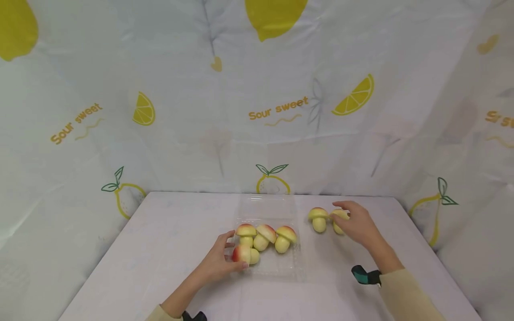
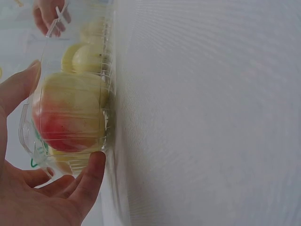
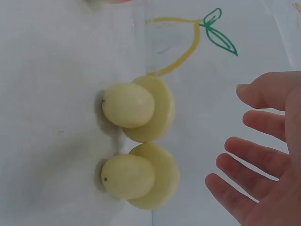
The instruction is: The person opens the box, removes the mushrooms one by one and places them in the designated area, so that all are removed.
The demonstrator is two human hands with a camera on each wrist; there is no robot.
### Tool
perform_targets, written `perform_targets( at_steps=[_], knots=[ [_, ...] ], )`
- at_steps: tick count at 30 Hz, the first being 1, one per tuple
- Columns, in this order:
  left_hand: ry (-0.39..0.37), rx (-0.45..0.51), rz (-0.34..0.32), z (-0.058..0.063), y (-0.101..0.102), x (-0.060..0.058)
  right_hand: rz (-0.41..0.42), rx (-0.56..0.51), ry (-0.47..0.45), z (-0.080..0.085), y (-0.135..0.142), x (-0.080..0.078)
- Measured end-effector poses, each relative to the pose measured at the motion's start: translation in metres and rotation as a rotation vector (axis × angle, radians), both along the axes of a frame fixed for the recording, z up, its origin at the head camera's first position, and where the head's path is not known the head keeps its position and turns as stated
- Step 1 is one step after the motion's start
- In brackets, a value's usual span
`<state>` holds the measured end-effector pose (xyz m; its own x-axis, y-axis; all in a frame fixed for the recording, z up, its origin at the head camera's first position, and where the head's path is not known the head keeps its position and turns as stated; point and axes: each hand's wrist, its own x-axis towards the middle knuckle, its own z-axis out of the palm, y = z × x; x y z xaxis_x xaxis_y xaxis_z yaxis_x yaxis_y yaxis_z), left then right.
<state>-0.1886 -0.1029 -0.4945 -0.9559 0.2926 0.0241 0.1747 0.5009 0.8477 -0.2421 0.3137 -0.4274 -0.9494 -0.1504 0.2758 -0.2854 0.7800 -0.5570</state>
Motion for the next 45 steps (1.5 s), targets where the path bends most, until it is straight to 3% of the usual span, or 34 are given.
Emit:
perform_targets(
  at_steps=[18,33,45],
  knots=[
    [-0.003,0.03,0.001,-0.002,-0.001,-0.001,0.09,-0.075,0.077,0.017,-0.05,0.018],
    [0.01,0.005,0.001,-0.001,0.0,0.001,0.154,-0.091,0.129,0.006,-0.081,0.024],
    [-0.004,0.007,0.004,0.001,0.001,0.0,0.198,-0.022,0.131,-0.008,-0.097,0.021]
  ],
)
